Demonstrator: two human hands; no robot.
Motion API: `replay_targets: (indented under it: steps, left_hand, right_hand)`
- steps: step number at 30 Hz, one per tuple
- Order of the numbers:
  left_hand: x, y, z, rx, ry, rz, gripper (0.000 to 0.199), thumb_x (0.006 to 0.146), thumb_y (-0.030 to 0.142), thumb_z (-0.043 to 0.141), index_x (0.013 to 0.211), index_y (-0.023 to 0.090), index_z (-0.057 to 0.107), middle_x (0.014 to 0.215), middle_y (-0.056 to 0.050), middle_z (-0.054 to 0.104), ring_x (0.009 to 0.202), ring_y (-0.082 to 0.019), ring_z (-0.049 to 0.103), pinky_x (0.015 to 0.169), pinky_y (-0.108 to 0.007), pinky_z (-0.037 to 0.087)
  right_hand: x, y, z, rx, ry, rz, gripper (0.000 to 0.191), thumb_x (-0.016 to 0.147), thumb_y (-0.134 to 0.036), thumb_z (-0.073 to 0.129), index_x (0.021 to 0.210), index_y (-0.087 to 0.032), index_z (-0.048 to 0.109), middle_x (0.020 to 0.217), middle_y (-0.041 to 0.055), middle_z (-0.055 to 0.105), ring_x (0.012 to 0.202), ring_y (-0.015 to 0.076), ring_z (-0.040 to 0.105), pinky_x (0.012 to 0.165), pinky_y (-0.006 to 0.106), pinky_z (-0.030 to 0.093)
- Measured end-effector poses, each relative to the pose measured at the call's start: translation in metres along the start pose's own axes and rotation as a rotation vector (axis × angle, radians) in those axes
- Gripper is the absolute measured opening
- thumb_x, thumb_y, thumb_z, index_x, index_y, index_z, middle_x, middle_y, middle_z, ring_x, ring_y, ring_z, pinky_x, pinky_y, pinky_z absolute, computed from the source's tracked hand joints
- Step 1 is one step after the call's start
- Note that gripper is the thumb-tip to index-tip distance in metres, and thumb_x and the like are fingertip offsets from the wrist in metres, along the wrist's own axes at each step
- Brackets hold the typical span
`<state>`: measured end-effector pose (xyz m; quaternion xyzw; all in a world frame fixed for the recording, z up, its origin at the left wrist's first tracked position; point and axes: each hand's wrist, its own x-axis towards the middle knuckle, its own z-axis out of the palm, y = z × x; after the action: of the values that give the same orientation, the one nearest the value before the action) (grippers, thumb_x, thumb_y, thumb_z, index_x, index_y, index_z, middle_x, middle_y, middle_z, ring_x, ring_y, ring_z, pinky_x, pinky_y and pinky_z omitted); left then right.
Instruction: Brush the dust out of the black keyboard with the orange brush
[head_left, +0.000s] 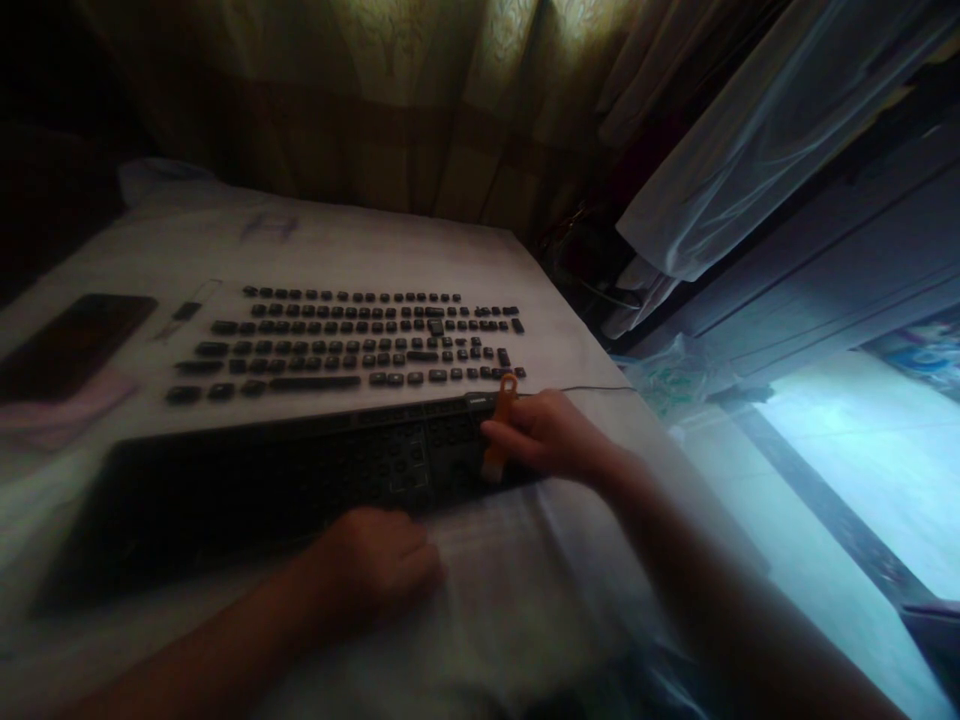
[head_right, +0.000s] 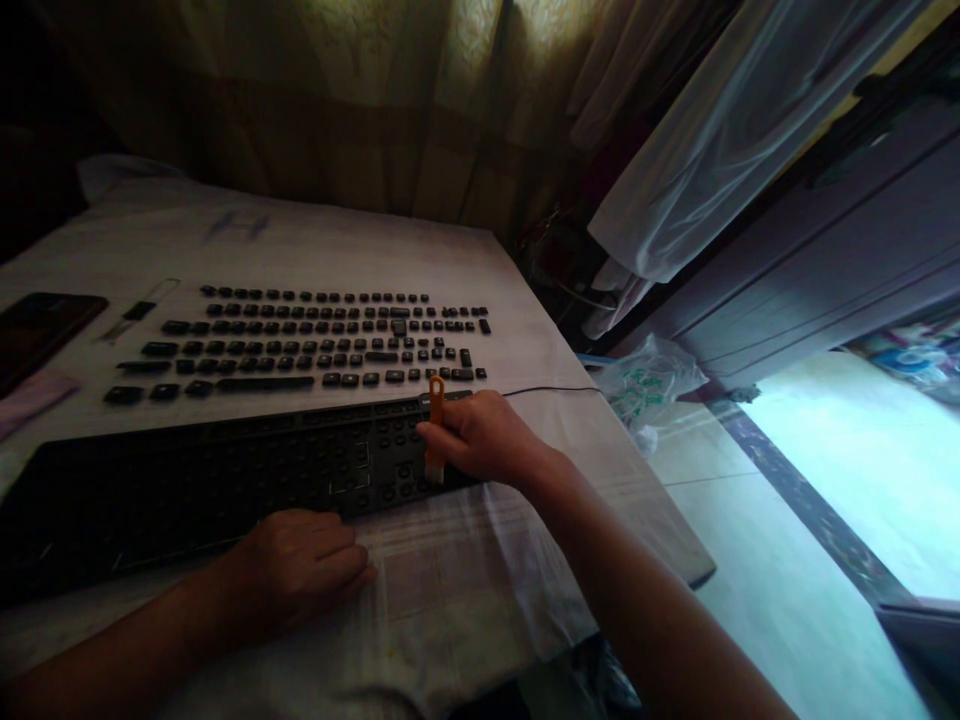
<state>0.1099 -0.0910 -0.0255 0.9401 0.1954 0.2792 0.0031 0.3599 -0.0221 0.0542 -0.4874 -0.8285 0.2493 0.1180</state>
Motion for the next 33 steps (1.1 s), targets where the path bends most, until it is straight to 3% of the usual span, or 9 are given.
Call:
replay_targets:
  steps: [4, 8, 23, 28, 33]
  left_hand:
    - [0.000, -0.001, 0.001, 0.017, -0.012, -0.004, 0.037, 0.100, 0.023, 0.043, 0.064, 0.021, 0.051, 0.055, 0.004, 0.053, 0.047, -0.012, 0.048, 0.047, -0.028, 0.033]
    - [0.000, -0.001, 0.001, 0.022, -0.019, -0.005, 0.037, 0.100, 0.023, 0.043, 0.064, 0.021, 0.053, 0.055, 0.004, 0.053, 0.047, -0.013, 0.049, 0.047, -0.029, 0.033]
    - [-0.001, -0.002, 0.003, -0.002, -0.003, 0.010, 0.037, 0.100, 0.023, 0.041, 0.064, 0.021, 0.050, 0.054, 0.003, 0.053, 0.046, -0.013, 0.047, 0.045, -0.028, 0.032]
    - [-0.001, 0.000, 0.002, 0.000, -0.027, -0.005, 0.039, 0.101, 0.024, 0.038, 0.064, 0.021, 0.051, 0.055, 0.004, 0.054, 0.047, -0.013, 0.049, 0.047, -0.027, 0.033]
    - [-0.001, 0.000, 0.000, 0.014, -0.026, 0.003, 0.035, 0.099, 0.022, 0.043, 0.065, 0.021, 0.051, 0.055, 0.004, 0.054, 0.046, -0.013, 0.050, 0.046, -0.028, 0.033]
  right_hand:
    - [-0.003, -0.010, 0.006, -0.176, 0.038, -0.016, 0.040, 0.092, -0.033, 0.050, 0.055, -0.019, 0.050, 0.048, -0.0042, 0.041, 0.044, 0.0085, 0.032, 0.050, 0.027, 0.019]
    - [-0.001, -0.017, 0.007, -0.216, -0.020, 0.013, 0.037, 0.091, -0.029, 0.052, 0.056, -0.019, 0.051, 0.049, -0.0035, 0.044, 0.045, 0.0084, 0.033, 0.052, 0.028, 0.018]
    - [0.003, -0.006, 0.000, 0.066, -0.078, 0.146, 0.034, 0.088, -0.024, 0.052, 0.055, -0.019, 0.050, 0.048, -0.0040, 0.049, 0.044, 0.0086, 0.045, 0.049, 0.023, 0.029]
    - [-0.006, 0.007, 0.005, 0.309, -0.026, 0.181, 0.035, 0.089, -0.034, 0.050, 0.057, -0.019, 0.053, 0.050, -0.0024, 0.054, 0.044, 0.0093, 0.048, 0.044, 0.021, 0.033]
    - [-0.010, 0.011, 0.016, 0.348, 0.208, 0.099, 0.040, 0.091, -0.045, 0.051, 0.064, -0.018, 0.063, 0.058, 0.0021, 0.063, 0.050, 0.0118, 0.055, 0.046, 0.022, 0.038]
